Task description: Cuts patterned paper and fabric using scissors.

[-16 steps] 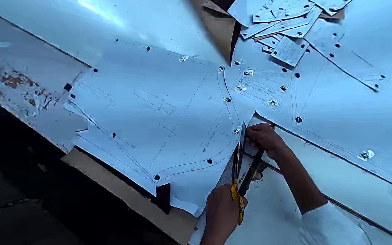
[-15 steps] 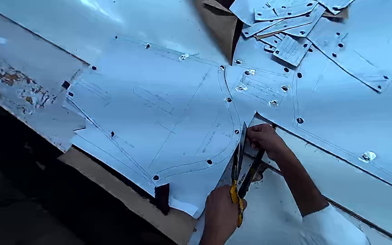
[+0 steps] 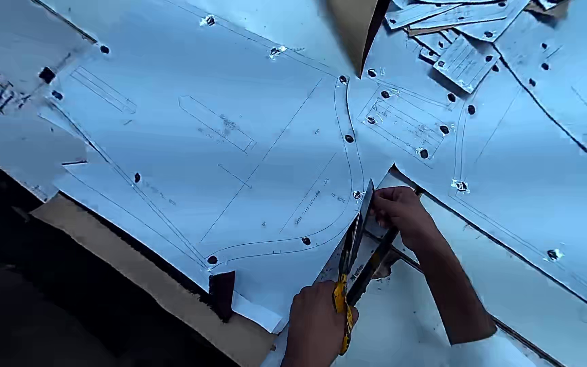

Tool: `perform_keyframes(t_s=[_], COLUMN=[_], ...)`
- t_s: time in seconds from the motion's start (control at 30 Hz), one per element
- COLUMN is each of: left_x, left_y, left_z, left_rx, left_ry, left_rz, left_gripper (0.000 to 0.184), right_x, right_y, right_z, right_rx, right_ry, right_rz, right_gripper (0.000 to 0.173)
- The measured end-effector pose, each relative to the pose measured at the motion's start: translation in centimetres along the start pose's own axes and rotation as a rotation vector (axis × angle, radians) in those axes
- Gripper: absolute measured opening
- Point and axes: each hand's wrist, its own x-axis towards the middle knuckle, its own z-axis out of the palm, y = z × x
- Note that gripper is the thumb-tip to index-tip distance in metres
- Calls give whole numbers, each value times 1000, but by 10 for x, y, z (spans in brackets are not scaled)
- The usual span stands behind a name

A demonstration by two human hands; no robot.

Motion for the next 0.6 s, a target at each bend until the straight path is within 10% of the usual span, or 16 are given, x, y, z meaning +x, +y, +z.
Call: perform_keyframes(t_s=[0.6], left_x=[7], left_y=[-7], left_z=[4], left_rx=[-154], left_ry=[-17], left_rz=[-18], left_gripper=[24], right_x=[0], right_y=[-2], right_z=[4], right_rx=[-4], right_ry=[51], right_rz=[20], right_gripper=[23])
